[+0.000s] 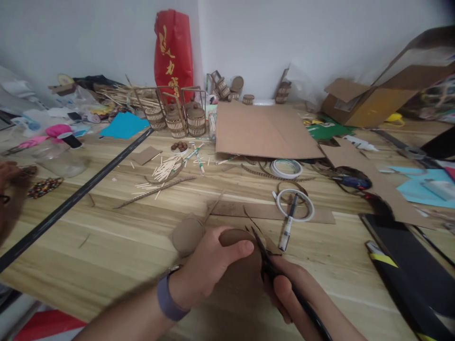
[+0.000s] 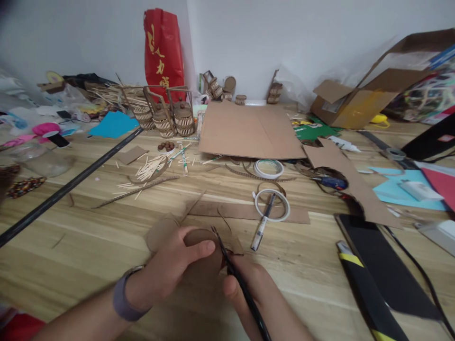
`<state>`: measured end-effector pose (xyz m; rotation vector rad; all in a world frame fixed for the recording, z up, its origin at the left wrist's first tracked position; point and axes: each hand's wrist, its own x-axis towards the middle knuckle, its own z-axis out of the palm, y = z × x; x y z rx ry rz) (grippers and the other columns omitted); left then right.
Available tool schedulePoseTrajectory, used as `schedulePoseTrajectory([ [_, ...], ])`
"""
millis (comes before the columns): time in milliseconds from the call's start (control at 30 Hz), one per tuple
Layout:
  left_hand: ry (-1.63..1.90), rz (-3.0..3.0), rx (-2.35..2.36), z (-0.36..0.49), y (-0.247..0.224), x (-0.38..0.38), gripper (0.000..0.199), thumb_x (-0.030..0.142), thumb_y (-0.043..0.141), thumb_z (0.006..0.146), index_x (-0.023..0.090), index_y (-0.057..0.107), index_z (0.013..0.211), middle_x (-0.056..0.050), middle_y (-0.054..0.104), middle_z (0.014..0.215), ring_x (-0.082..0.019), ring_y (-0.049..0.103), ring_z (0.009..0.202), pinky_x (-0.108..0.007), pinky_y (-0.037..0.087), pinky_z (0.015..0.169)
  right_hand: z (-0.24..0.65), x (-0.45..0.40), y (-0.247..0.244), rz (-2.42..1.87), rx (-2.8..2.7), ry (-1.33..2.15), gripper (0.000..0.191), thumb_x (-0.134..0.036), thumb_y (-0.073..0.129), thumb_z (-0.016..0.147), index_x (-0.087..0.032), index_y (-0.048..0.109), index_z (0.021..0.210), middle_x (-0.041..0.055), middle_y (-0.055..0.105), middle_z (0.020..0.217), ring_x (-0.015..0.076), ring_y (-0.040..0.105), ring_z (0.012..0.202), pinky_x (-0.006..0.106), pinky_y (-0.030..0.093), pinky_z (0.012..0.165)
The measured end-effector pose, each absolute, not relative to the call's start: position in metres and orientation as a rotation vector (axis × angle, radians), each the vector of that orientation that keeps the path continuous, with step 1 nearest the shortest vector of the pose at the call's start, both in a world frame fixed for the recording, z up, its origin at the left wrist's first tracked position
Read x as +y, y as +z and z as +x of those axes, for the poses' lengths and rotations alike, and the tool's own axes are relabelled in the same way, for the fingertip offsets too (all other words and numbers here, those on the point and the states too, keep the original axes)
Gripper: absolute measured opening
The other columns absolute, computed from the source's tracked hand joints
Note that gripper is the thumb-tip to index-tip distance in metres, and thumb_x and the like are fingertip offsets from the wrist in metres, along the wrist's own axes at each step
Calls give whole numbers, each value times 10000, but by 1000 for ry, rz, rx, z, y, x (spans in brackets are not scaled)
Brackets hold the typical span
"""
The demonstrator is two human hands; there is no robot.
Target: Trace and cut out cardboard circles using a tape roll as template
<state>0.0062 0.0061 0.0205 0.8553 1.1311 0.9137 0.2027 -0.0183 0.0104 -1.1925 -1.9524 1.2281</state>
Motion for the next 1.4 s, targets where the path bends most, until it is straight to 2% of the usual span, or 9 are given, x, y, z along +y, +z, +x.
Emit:
schedulePoseTrajectory([
  [400,893,912,1160,6,25,5,342,409,857,667,187,782,916,-45,833,972,-294,736,992,-372,557,871,202,-20,8,-1153,-1935,1239,701,-878,255,906,-253,494,697,-31,468,501,148,418,433,259,384,441],
  [700,896,927,1106,5,27,5,315,383,836,696,186,799,940,-42,830,986,-281,728,994,-356,554,868,203,-22,10,-1210,-1892,1277,711,-856,299,922,-219,595,808,-46,441,500,136,387,429,251,320,407],
  [900,880,928,1115,5,26,6,318,392,848,693,187,800,931,-43,824,971,-284,723,985,-363,551,870,200,-24,9,-1212,-1854,1258,701,-843,311,932,-222,602,789,-36,421,491,176,490,507,253,372,447],
  [1100,895,939,1077,4,23,5,308,403,839,716,197,805,942,-35,824,983,-276,723,983,-355,549,863,201,-25,4,-1219,-1864,1266,693,-827,308,946,-214,589,786,-29,453,540,135,375,457,246,268,402],
  [1267,879,923,1116,4,26,6,351,412,852,678,185,791,938,-47,826,977,-285,727,986,-367,551,877,199,-22,8,-1206,-1899,1230,715,-826,303,946,-200,605,781,10,548,645,152,451,538,247,328,453],
  [1400,870,924,1119,3,27,7,329,403,859,678,194,791,924,-34,827,963,-280,729,978,-359,555,866,198,-21,13,-1208,-1900,1160,680,-778,321,977,-204,625,777,33,614,669,194,573,609,267,435,547],
])
